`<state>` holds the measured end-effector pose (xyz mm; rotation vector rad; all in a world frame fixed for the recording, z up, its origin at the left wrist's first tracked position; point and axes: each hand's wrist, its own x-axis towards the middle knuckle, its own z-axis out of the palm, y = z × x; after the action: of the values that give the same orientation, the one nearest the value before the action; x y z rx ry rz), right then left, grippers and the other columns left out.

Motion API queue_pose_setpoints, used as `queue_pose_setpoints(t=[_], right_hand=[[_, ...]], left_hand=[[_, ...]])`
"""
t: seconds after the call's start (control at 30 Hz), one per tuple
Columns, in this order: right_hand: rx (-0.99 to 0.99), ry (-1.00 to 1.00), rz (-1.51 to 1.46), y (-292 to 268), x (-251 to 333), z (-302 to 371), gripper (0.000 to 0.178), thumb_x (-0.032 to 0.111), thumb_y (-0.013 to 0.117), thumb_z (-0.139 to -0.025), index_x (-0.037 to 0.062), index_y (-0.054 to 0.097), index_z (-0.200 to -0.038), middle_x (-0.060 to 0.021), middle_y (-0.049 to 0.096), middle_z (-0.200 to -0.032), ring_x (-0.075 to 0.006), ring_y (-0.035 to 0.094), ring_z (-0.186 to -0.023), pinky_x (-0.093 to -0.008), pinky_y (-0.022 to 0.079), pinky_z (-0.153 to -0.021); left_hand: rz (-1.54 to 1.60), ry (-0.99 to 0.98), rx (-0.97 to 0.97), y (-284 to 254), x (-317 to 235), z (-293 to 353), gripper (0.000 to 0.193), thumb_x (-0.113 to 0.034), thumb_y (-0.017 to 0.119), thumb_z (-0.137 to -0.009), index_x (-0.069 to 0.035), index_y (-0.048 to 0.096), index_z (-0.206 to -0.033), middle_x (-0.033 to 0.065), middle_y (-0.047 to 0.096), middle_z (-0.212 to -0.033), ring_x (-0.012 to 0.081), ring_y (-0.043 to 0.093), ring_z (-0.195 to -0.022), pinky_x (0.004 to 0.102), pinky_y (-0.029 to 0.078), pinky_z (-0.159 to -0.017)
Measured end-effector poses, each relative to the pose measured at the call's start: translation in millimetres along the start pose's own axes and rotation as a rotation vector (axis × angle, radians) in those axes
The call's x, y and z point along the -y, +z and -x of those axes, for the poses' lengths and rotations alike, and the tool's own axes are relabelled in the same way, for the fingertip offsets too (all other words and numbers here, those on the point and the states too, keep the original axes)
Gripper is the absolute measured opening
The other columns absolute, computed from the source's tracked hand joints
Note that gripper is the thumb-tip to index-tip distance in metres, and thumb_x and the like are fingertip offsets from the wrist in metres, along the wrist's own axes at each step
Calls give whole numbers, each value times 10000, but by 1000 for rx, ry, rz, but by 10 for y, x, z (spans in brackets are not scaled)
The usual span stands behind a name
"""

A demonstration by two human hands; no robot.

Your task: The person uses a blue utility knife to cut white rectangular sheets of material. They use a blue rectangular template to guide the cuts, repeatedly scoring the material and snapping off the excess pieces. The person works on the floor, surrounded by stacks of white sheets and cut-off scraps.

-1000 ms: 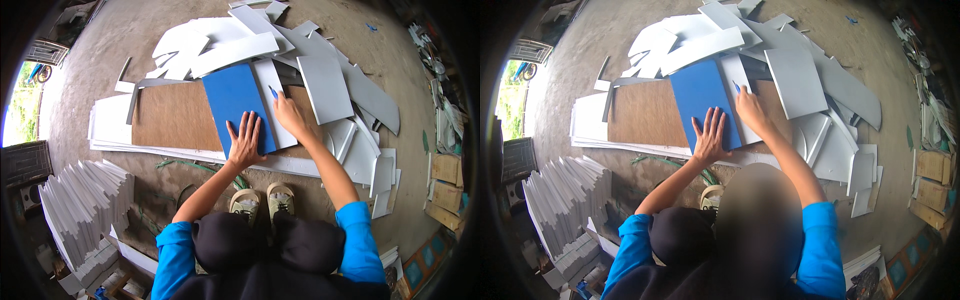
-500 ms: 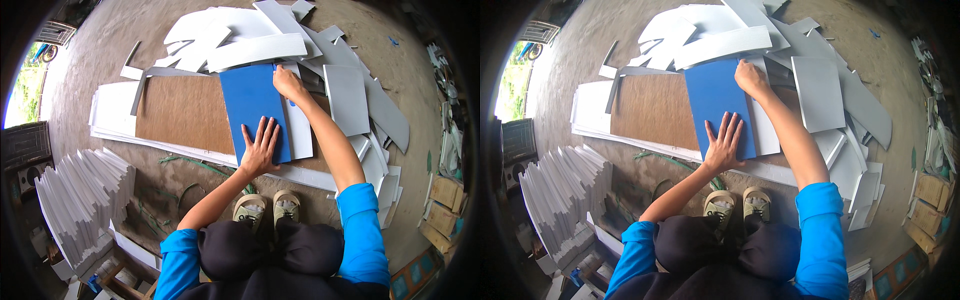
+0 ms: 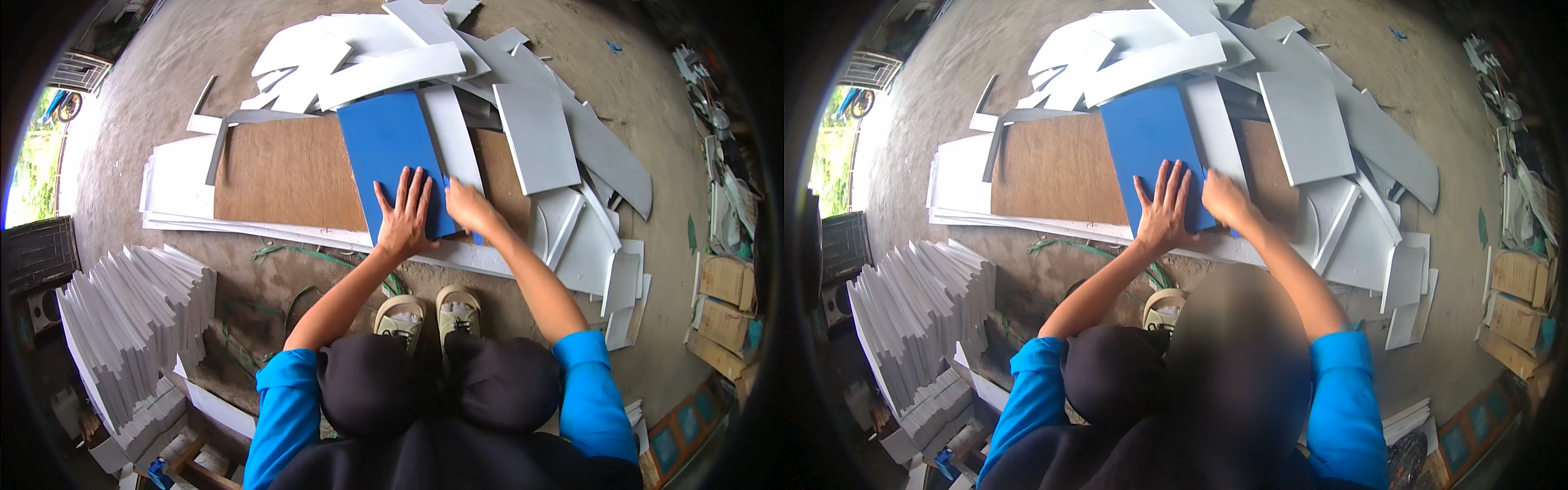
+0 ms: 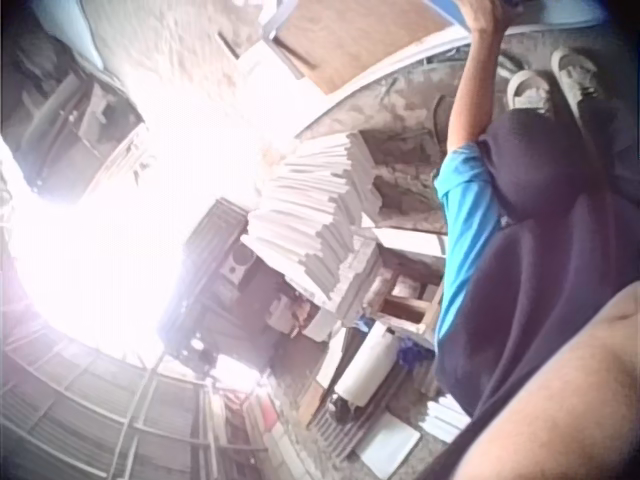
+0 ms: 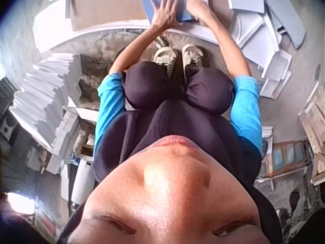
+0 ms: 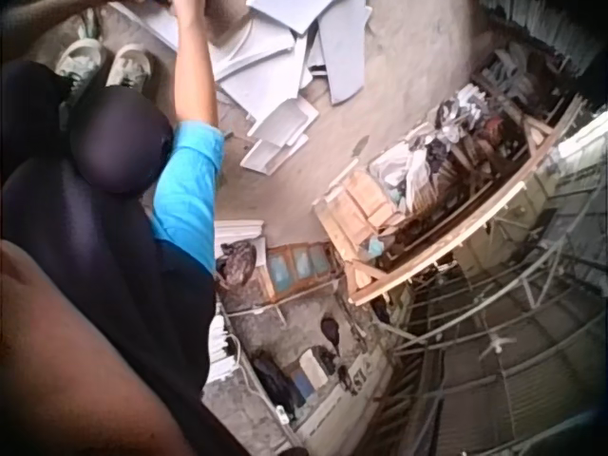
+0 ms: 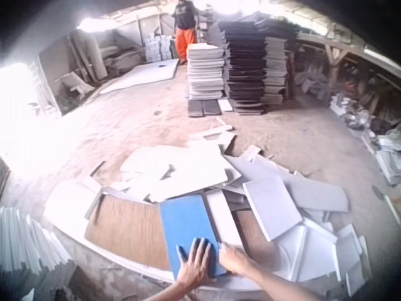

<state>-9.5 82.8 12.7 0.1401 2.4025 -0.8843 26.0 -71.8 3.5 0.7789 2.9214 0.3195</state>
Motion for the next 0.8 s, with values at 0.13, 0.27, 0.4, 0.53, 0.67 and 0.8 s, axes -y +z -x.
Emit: queue_pose_setpoints(t=[0.13, 0.27, 0.4, 0.53, 0.67, 0.8], right_hand=[[-84, -74, 98, 347, -397, 639, 238, 193, 370, -890, -30, 422, -955, -322, 566, -733, -476, 563, -743, -534, 458, -670], [-100, -53, 138, 497, -456, 946, 225, 190, 374, -895, -23, 414, -954, -291, 579, -693, -461, 577, -712, -531, 464, -628], [-140, -36, 203, 535, -462, 1110, 249, 195, 386, -890, -26, 424, -997, -280, 584, -690, -447, 588, -701, -524, 469, -617], [-108, -80, 290, 426, -552, 979, 242, 214, 406, -885, -3, 452, -983, -270, 586, -688, -431, 595, -670, -501, 477, -575], [-290, -144, 249, -131, -90, 674, 243, 220, 412, -886, -3, 470, -963, -258, 583, -666, -411, 596, -639, -486, 480, -560], [-415, -292, 175, -405, 64, -350, 235, 209, 410, -885, -8, 481, -941, -248, 588, -669, -410, 598, -659, -480, 487, -577]], left_hand=[[15, 15, -62, 31, -50, 2, 1168, -537, 734, -444, -21, 220, -1358, 144, 152, -1431, 321, 87, -1334, 718, 62, -925], [-14, 10, -61, 18, -47, 29, 1169, -527, 736, -447, -18, 212, -1360, 148, 152, -1430, 322, 87, -1334, 721, 71, -922], [-10, 20, -69, 37, -85, 10, 1178, -530, 726, -459, -21, 176, -1368, 142, 127, -1436, 318, 68, -1338, 708, 58, -936], [-37, 19, -68, 22, -53, 10, 1169, -558, 718, -455, -19, 209, -1359, 149, 156, -1430, 326, 89, -1333, 719, 66, -927], [-36, 3, -46, -44, -14, 38, 1172, -551, 723, -450, -15, 211, -1359, 153, 158, -1428, 325, 90, -1334, 717, 63, -929], [-1, 15, 13, -74, -81, -40, 1158, -543, 721, -462, -12, 212, -1357, 155, 153, -1430, 335, 82, -1335, 718, 51, -928]])
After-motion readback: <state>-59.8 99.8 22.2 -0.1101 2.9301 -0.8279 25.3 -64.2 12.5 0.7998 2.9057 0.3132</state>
